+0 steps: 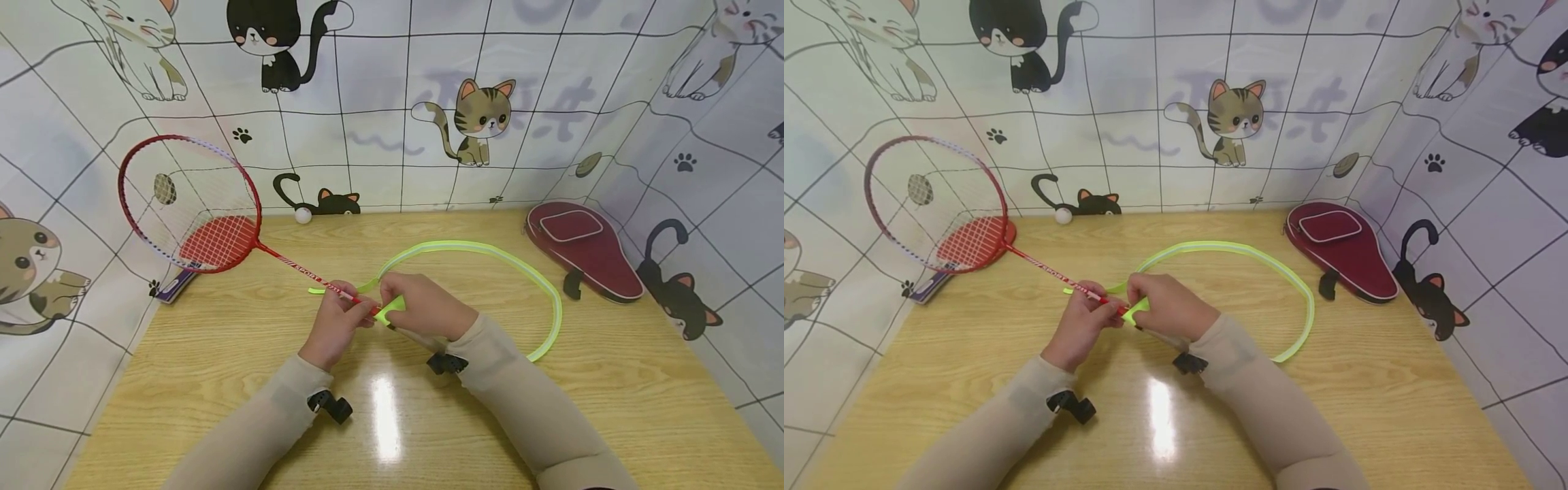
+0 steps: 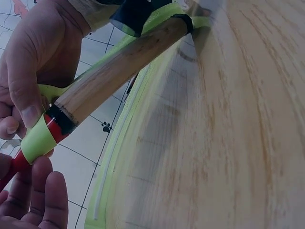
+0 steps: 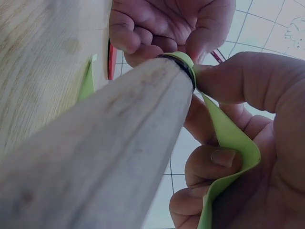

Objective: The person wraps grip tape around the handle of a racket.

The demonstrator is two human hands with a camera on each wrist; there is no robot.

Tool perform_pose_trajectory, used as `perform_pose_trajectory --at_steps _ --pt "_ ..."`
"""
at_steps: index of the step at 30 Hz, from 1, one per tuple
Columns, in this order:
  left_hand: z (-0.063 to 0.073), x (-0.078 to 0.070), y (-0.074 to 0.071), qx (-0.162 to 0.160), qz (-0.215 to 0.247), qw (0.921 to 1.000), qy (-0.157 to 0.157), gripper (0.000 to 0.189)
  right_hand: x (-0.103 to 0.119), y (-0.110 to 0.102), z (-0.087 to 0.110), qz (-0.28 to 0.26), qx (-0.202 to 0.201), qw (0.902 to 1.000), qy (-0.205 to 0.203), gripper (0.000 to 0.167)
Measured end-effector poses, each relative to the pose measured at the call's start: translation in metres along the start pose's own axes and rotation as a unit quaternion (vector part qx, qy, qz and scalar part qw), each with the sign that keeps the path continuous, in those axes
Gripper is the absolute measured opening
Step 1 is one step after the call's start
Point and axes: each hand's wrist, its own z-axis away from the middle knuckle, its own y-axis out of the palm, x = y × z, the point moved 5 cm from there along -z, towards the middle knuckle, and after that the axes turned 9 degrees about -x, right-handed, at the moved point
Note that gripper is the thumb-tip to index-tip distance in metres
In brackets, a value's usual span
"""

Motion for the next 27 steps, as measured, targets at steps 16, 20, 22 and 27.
perform_pose_trajectory --at_steps 16,20,22,27 --pt "0.0009 -0.0027 0.0041 0.026 0.026 0.9993 0.006 0.03 -0.0022 -0.0042 0.0005 -0.028 -0.005 0.9996 0.007 0.019" --pt "0.0017 -0.0026 0.0051 0.033 0.03 0.999 0.012 0.032 -0.0023 -0.0049 -0.0002 -0.046 -0.004 0.9989 0.01 0.02" --pt "0.002 -0.0025 0.0057 0.039 0.033 0.9986 0.014 0.032 -0.0031 -0.0049 -0.0008 -0.053 0.0 0.9985 0.011 0.019" --pt "0.0033 -0.0049 0.0065 0.053 0.041 0.9974 0.026 0.031 -0.0064 -0.0054 -0.0021 -0.066 0.015 0.9976 0.011 0.018"
